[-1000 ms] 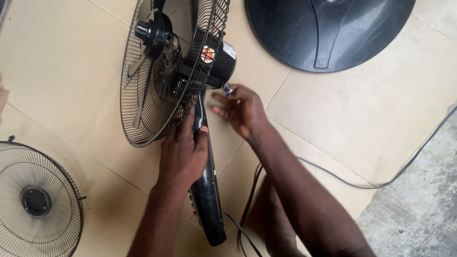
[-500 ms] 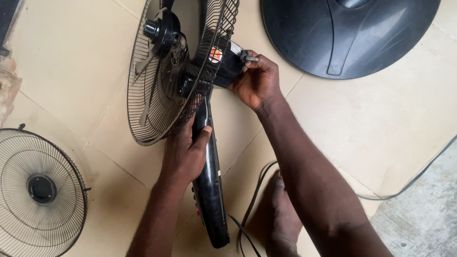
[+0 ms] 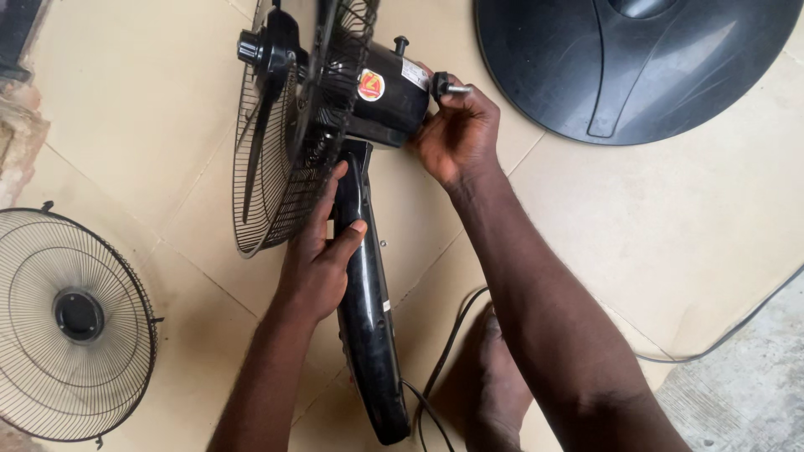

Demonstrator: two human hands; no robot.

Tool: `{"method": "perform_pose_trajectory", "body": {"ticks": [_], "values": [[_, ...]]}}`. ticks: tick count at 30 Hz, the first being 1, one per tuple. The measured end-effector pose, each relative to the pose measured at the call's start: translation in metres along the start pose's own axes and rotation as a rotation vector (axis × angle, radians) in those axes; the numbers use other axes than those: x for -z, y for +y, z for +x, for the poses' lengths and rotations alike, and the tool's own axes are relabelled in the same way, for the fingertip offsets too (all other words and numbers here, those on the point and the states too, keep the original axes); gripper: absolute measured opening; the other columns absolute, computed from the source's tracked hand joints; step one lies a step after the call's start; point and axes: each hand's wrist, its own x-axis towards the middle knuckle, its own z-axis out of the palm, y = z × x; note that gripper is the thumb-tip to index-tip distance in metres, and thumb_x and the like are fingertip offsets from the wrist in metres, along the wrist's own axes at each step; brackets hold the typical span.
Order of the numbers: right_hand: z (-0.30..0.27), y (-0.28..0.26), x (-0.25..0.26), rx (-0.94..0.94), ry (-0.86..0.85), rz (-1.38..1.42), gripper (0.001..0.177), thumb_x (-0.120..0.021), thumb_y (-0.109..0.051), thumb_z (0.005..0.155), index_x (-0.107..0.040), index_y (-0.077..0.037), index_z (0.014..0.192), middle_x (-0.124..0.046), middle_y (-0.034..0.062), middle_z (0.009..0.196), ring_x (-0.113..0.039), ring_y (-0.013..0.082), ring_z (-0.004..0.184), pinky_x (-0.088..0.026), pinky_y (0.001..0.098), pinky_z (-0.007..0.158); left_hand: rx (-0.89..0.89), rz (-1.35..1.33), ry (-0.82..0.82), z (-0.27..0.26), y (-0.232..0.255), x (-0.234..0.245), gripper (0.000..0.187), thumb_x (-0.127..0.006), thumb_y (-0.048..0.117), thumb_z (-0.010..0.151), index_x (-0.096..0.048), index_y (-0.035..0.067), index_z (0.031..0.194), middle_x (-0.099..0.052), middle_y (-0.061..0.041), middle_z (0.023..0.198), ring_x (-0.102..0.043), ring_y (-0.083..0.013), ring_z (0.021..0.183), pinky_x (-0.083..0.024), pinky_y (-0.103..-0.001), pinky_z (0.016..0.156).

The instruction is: The person assembles a standing fan by attaching the motor housing to the stand, securing it with a knob, and adjusting the tilt mechanism. The person uses hands to align and tighten components.

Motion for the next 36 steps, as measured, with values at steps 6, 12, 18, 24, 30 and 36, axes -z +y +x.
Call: {"method": "perform_pose_trajectory", "body": {"ticks": [6, 12, 18, 24, 30, 36], "values": [[0.007, 0.007, 0.000, 0.034, -0.046, -0.023, 0.024, -0.066, -0.019, 0.065, -0.066, -0.014, 0.089, -0.054, 0.0112, 0.142, -0.037, 0.0413, 0.131, -0.033, 0.0571, 0.106, -0.012, -0.138, 0.010, -0.002, -0.002, 0.011, 0.077, -0.063, 0.013, 0.095, -0.028, 0.013, 0.164, -0.044, -0.012, 0.160, -0.046, -0.0202, 0.138, -0.039, -0.033, 0.114], [0.012, 0.009, -0.015, 0.025, -0.171, -0.025, 0.019, -0.064, -0.023, 0.065, -0.066, -0.017, 0.083, -0.060, 0.0058, 0.136, -0.042, 0.0297, 0.132, -0.030, 0.0563, 0.107, 0.002, -0.310, 0.021, -0.009, -0.004, 0.026, 0.081, -0.062, 0.013, 0.097, -0.023, 0.014, 0.168, -0.053, -0.011, 0.145, -0.051, -0.0159, 0.121, -0.041, -0.031, 0.111], [0.009, 0.008, -0.046, 0.038, -0.386, -0.024, 0.011, -0.063, -0.022, 0.074, -0.066, -0.019, 0.084, -0.066, 0.0022, 0.134, -0.048, 0.0243, 0.132, -0.030, 0.0593, 0.111, 0.013, -0.393, 0.061, -0.026, 0.004, 0.043, 0.082, -0.059, 0.012, 0.098, -0.020, 0.015, 0.171, -0.063, -0.012, 0.120, -0.058, -0.0136, 0.102, -0.048, -0.028, 0.094], [0.005, 0.012, -0.086, 0.081, -0.508, -0.158, 0.020, -0.065, -0.017, 0.082, -0.068, -0.019, 0.101, -0.064, 0.0003, 0.123, -0.050, 0.0218, 0.132, -0.034, 0.0575, 0.110, -0.118, -0.847, -0.009, -0.047, 0.009, 0.060, 0.092, -0.061, 0.013, 0.098, -0.009, 0.018, 0.173, -0.063, -0.017, 0.119, -0.070, -0.0276, 0.094, -0.064, -0.048, 0.081], [0.010, 0.041, -0.118, 0.136, -0.590, -0.409, 0.005, -0.064, -0.014, 0.089, -0.063, -0.016, 0.093, -0.061, -0.0022, 0.108, -0.051, 0.0141, 0.112, -0.039, 0.0470, 0.099, -0.114, -0.885, 0.145, -0.068, 0.006, 0.082, 0.093, -0.059, 0.019, 0.096, -0.008, 0.021, 0.174, -0.061, -0.024, 0.124, -0.070, -0.0328, 0.100, -0.063, -0.052, 0.082], [0.024, 0.073, -0.158, 0.228, -0.725, -0.737, 0.003, -0.060, -0.010, 0.084, -0.063, -0.010, 0.086, -0.060, -0.0031, 0.085, -0.050, 0.0128, 0.085, -0.040, 0.0339, 0.088, -0.110, -0.836, 0.204, -0.081, -0.008, 0.111, 0.088, -0.053, 0.023, 0.097, -0.012, 0.022, 0.174, -0.059, -0.025, 0.120, -0.070, -0.0342, 0.088, -0.064, -0.050, 0.077]]}}
